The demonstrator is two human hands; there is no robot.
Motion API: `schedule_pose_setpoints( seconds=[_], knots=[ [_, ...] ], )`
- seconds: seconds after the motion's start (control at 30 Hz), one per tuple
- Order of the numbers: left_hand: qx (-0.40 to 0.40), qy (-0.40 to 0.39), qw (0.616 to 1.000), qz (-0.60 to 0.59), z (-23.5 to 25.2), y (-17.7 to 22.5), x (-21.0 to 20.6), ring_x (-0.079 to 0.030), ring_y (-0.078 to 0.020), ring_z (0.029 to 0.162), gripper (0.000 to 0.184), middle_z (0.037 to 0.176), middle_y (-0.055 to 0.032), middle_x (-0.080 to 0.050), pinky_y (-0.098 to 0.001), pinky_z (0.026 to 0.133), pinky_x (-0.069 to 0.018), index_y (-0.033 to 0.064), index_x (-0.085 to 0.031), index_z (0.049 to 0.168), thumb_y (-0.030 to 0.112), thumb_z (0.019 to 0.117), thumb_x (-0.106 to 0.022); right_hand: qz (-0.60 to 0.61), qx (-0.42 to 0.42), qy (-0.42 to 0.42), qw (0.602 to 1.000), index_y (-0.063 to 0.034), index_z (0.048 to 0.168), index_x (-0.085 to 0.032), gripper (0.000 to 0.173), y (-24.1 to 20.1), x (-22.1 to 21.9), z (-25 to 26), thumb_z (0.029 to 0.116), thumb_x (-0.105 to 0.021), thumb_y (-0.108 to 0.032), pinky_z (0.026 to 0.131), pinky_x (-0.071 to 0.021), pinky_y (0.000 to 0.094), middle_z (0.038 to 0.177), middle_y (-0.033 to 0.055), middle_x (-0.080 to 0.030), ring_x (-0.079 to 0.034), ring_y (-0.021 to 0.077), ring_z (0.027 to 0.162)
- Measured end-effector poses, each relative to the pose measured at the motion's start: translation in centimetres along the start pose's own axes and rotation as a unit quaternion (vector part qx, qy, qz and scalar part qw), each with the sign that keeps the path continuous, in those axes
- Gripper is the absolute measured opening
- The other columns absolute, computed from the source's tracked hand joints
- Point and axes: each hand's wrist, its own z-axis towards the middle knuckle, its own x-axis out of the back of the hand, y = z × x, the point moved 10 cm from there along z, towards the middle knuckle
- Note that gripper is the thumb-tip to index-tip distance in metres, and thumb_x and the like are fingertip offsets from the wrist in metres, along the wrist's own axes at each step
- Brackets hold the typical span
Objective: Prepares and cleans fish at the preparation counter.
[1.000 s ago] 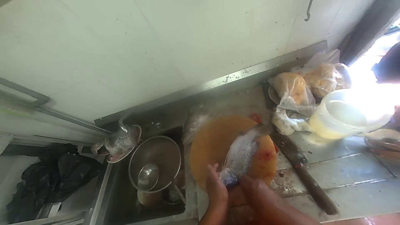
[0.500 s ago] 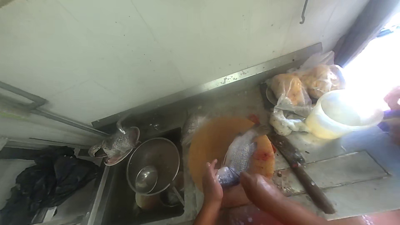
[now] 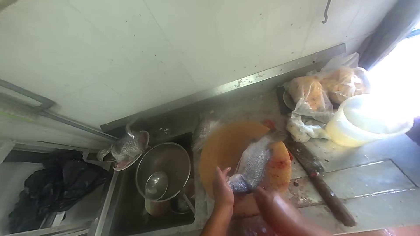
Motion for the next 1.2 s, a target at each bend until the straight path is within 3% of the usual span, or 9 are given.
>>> schedule_pose_setpoints(
  seconds=[0.17, 0.33, 0.4, 0.53, 0.8, 0.9, 1.0, 1.1, 1.2],
  knots=[
    [0.054, 0.023, 0.998, -0.011, -1.4, -0.6, -0.1, -0.062, -0.0293, 0.120, 0.077, 0.131, -0.0179, -0.066, -0.0502, 0.102, -0.0482, 0.0009, -0.064, 0.131, 0.055, 0.1096, -0.013, 0.005, 0.003, 0.004, 1.000, -0.0083, 0.118, -0.061, 0.027, -0.2, -0.3, -0.5, 0.1068, -0.044, -0.025, 0.075, -0.0593, 0.0561, 0.091, 0.0172, -0.070, -0.073, 0.0367, 0.087],
    [0.059, 0.036, 0.998, -0.013, -1.5, -1.3, -0.5, -0.060, -0.0281, 0.125, 0.077, 0.137, -0.0150, -0.064, -0.0502, 0.104, -0.0478, 0.0020, -0.062, 0.135, 0.054, 0.1097, -0.012, 0.002, 0.061, -0.008, 0.998, -0.0067, 0.118, -0.063, 0.026, -4.0, -0.5, -2.7, 0.1059, -0.047, -0.022, 0.071, -0.0598, 0.0568, 0.089, 0.0186, -0.071, -0.074, 0.0384, 0.084],
    [0.063, 0.039, 0.997, -0.027, -1.9, -1.0, -0.6, -0.058, -0.0282, 0.128, 0.076, 0.139, -0.0144, -0.063, -0.0512, 0.106, -0.0464, 0.0023, -0.061, 0.136, 0.054, 0.1099, -0.012, 0.023, 0.021, -0.003, 0.999, -0.0079, 0.120, -0.063, 0.027, -2.4, -0.1, -1.5, 0.1064, -0.046, -0.024, 0.077, -0.0591, 0.0573, 0.095, 0.0176, -0.071, -0.073, 0.0373, 0.089],
    [0.073, 0.048, 0.996, -0.030, -1.8, -1.7, -0.6, -0.061, -0.0280, 0.125, 0.078, 0.135, -0.0151, -0.066, -0.0511, 0.104, -0.0481, 0.0012, -0.063, 0.133, 0.053, 0.1098, -0.010, 0.008, 0.059, -0.014, 0.998, -0.0059, 0.118, -0.062, 0.025, -4.2, -1.2, -2.2, 0.1058, -0.047, -0.021, 0.073, -0.0600, 0.0573, 0.091, 0.0191, -0.071, -0.074, 0.0386, 0.085],
    [0.117, 0.060, 0.988, -0.081, -2.3, -2.9, -0.6, -0.063, -0.0289, 0.120, 0.076, 0.132, -0.0156, -0.066, -0.0530, 0.099, -0.0512, 0.0029, -0.064, 0.131, 0.056, 0.1093, -0.013, 0.016, 0.062, -0.016, 0.998, -0.0051, 0.120, -0.063, 0.027, -4.3, -1.3, -3.0, 0.1064, -0.047, -0.022, 0.077, -0.0603, 0.0563, 0.097, 0.0195, -0.072, -0.074, 0.0380, 0.090],
    [0.074, 0.045, 0.995, -0.058, -2.8, -1.4, -0.9, -0.061, -0.0260, 0.124, 0.070, 0.136, -0.0127, -0.064, -0.0506, 0.102, -0.0495, 0.0043, -0.064, 0.132, 0.050, 0.1109, -0.015, 0.050, 0.022, 0.006, 0.999, -0.0090, 0.118, -0.063, 0.027, -1.7, 0.0, -2.4, 0.1073, -0.045, -0.027, 0.076, -0.0594, 0.0541, 0.093, 0.0152, -0.070, -0.072, 0.0336, 0.086],
    [0.002, 0.036, 0.999, -0.016, -2.5, -0.8, -0.9, -0.060, -0.0270, 0.125, 0.067, 0.137, -0.0171, -0.063, -0.0479, 0.106, -0.0476, 0.0013, -0.062, 0.134, 0.043, 0.1112, -0.015, 0.058, 0.069, 0.011, 0.996, -0.0066, 0.118, -0.065, 0.026, -3.8, -0.5, -4.0, 0.1057, -0.050, -0.023, 0.070, -0.0600, 0.0565, 0.086, 0.0178, -0.072, -0.074, 0.0366, 0.079],
    [-0.088, 0.028, 0.995, 0.048, -2.2, 1.2, -0.5, -0.065, -0.0253, 0.113, 0.061, 0.123, -0.0186, -0.067, -0.0442, 0.099, -0.0534, 0.0020, -0.061, 0.136, 0.035, 0.1103, -0.017, 0.062, 0.073, 0.031, 0.995, -0.0083, 0.115, -0.066, 0.025, -3.0, 1.4, -2.5, 0.1056, -0.049, -0.024, 0.073, -0.0599, 0.0540, 0.089, 0.0147, -0.070, -0.072, 0.0326, 0.081],
    [-0.194, 0.016, 0.975, 0.103, -3.1, 3.7, -0.8, -0.066, -0.0203, 0.110, 0.056, 0.123, -0.0169, -0.068, -0.0385, 0.101, -0.0520, 0.0002, -0.058, 0.141, 0.028, 0.1077, -0.022, 0.027, 0.056, 0.004, 0.998, -0.0073, 0.116, -0.063, 0.027, -2.9, 1.9, -1.9, 0.1070, -0.046, -0.026, 0.074, -0.0596, 0.0561, 0.090, 0.0171, -0.070, -0.073, 0.0358, 0.085]
  ],
)
